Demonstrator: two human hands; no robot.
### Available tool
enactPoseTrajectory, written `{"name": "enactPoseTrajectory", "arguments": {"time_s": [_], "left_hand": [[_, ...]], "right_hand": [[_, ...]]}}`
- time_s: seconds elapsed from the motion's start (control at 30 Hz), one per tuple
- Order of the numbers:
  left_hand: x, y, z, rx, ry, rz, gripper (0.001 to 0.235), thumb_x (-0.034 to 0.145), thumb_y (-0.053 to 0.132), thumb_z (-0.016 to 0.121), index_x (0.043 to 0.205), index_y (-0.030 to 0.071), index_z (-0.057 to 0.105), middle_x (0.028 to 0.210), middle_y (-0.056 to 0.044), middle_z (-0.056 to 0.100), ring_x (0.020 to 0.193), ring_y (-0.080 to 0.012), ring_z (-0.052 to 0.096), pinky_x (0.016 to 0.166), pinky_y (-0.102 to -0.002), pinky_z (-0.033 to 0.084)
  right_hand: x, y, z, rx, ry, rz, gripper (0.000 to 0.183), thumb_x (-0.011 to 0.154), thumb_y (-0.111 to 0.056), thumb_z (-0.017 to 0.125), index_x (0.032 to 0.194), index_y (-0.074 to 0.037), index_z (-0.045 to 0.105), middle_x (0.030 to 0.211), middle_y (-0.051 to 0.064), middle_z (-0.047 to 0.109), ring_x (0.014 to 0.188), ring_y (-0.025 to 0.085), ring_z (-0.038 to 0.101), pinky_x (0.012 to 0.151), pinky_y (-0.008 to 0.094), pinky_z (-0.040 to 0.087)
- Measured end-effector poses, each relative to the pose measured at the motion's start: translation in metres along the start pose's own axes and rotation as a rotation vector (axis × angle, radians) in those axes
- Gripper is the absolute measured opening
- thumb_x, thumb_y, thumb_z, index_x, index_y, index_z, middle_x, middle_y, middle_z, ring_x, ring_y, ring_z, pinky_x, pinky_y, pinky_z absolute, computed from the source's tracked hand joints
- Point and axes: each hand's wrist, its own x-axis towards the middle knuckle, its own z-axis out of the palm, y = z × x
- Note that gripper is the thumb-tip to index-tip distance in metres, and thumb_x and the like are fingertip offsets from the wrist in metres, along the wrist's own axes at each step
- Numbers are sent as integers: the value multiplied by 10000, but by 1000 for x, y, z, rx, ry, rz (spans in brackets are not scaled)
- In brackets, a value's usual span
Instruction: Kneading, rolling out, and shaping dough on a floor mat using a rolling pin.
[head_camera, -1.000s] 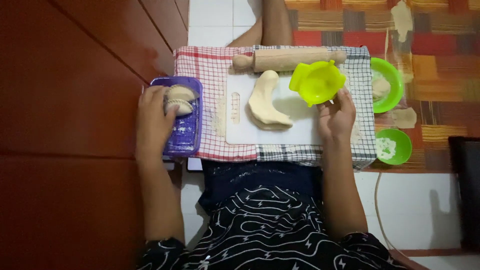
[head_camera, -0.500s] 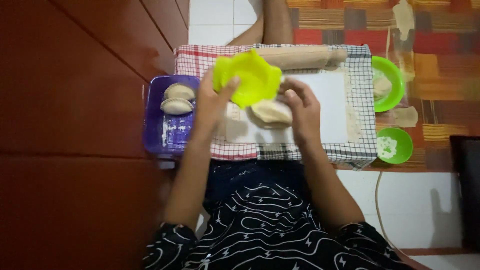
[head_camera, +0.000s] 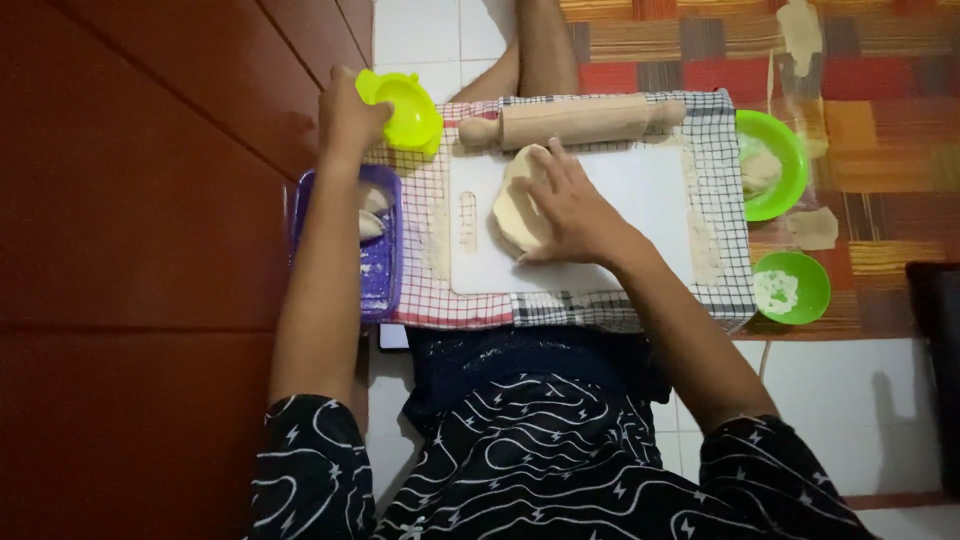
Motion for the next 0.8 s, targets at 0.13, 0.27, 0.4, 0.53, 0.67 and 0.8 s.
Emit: {"name": "enactPoseTrajectory", "arguments": {"time_s": [0.13,0.27,0.4,0.53,0.67,0.8], "left_hand": [[-3,-12,2,2,33,91,491,813,29,794,1222,-1,525,1156,-242,665,1010,-380,715,848,-425,613],[10,-32,14,94,34,63,425,835,132,813,1191,29,605,1114,-187,664,1046,-387,662,887,-552,501],[-1,-33,7,60,-15,49,393,844,52,771,1175,-95,618,1062,-288,654,1045,-475,679,858,-527,588],[7,-47,11,144,-47,79,390,850,70,789,1164,-103,636,1057,-298,657,1038,-499,677,853,-544,584],[-1,-41,1,125,-101,73,416,910,58,730,1220,-185,596,1135,-376,630,1116,-549,625,926,-590,534],[14,-66,16,190,-67,68,455,916,196,789,1205,-125,647,1096,-282,673,1072,-453,683,889,-488,565]], "right_hand": [[4,-4,-5,-43,-43,16,1171,446,-673,940,1435,-193,536,1663,156,242,1535,389,37,1184,621,220],[5,-8,-14,-80,-86,42,1002,513,-578,921,1382,-238,555,1559,152,334,1467,412,283,1156,506,380],[10,-17,-17,-230,-115,41,970,577,-679,813,1406,-256,538,1391,163,458,1356,431,432,1103,472,463],[13,-16,-2,-327,-114,62,1009,563,-695,786,1428,-247,527,1312,153,500,1268,394,478,1046,464,466],[7,-13,5,-335,-90,60,978,620,-701,742,1429,-200,514,1314,189,478,1309,420,413,1088,512,341],[-1,-22,-22,-104,-87,-27,1060,661,-707,799,1448,-76,474,1602,279,266,1509,524,149,1225,591,181]]}}
